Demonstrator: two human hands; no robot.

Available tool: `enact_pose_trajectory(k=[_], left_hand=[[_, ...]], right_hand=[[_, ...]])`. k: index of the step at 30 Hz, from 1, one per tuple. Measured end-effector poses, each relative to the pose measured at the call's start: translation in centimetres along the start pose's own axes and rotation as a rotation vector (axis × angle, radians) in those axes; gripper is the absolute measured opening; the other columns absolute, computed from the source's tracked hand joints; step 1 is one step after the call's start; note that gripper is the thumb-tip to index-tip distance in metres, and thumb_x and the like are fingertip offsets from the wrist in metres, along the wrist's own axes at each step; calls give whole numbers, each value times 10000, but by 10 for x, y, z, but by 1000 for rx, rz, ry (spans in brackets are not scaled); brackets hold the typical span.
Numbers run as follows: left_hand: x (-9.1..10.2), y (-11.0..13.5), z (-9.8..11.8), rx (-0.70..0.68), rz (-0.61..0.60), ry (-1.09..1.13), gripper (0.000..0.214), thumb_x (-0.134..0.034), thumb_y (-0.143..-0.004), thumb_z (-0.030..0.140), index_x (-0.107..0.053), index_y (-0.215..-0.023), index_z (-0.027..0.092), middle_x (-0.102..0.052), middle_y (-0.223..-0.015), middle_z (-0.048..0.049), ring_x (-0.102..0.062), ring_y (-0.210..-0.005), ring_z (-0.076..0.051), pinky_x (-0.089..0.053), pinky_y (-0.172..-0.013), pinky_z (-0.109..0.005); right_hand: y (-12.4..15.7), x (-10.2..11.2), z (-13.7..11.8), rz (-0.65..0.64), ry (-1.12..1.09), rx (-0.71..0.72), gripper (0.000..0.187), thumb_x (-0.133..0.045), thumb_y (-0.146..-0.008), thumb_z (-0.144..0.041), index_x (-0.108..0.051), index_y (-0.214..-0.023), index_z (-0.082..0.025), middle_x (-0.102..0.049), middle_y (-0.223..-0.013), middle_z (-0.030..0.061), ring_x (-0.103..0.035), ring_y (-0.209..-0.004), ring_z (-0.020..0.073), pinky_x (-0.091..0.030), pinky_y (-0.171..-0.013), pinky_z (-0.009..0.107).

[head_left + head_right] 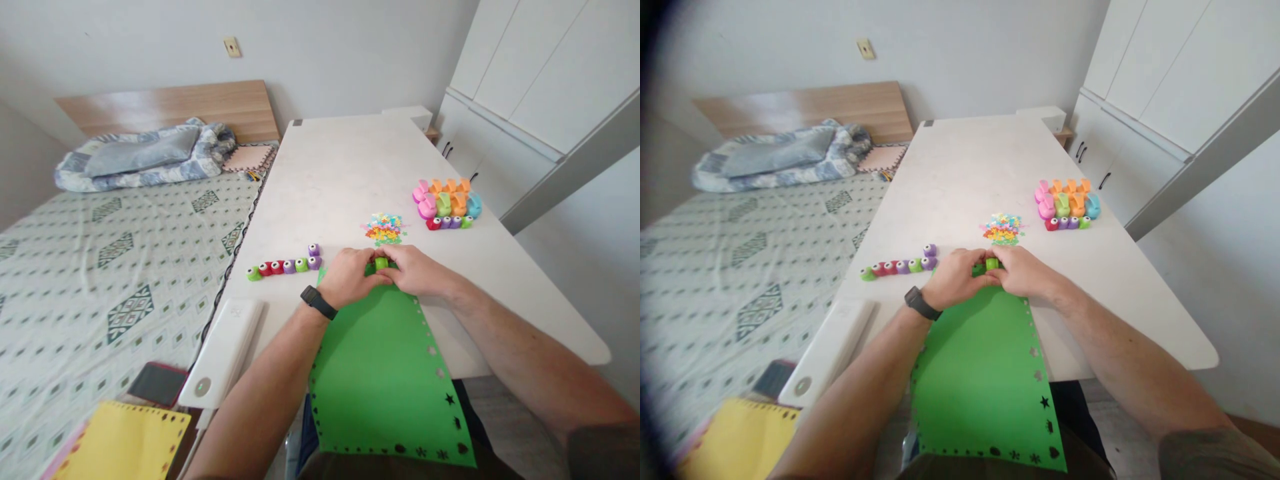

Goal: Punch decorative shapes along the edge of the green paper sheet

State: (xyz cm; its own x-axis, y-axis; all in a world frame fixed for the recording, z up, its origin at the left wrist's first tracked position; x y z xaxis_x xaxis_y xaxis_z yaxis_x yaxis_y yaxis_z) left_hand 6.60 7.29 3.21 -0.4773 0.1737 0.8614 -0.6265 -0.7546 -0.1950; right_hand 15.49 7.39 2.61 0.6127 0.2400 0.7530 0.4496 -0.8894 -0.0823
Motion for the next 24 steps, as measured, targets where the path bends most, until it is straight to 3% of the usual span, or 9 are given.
enact_pose_trajectory(k=[12,19,24], left_hand=[[6,2,1,23,51,59,510,-708,-859,542,-635,-1236,206,-755,-1056,-63,-704,-990,-250,-510,-915,-372],[2,3,-8,40,61,20,614,-733,-838,548,-581,-1323,204,-755,-1096,-66,-703,-1014,-262,-519,-930,-396],[-1,5,-17,78,84,-22,515,-745,-860,436,-589,-1281,184,-763,-1073,-57,-700,-1014,-263,-518,-929,-401]], right_hand=[[3,8,3,13,-68,0,327,-690,-850,-242,-675,-1175,-207,-746,-1095,52,-673,-961,218,-485,-846,312],[3,11,8,23,-83,-46,320,-665,-877,-314,-691,-1180,-216,-752,-1046,48,-672,-909,218,-491,-810,326],[2,21,24,116,-154,-114,322,-646,-901,-419,-702,-1143,-216,-749,-959,41,-665,-830,200,-495,-761,315]])
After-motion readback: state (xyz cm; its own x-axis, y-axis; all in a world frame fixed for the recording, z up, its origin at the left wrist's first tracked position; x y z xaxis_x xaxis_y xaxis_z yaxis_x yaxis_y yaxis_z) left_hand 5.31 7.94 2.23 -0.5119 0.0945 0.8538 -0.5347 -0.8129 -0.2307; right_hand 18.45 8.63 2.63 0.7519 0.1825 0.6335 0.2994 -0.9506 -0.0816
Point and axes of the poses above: each hand's wrist, its own y-axis away from the middle knuckle, its own x-axis out of the back of the hand, z = x × y, the point moved 10 cm from there along -y, towards the middle knuckle
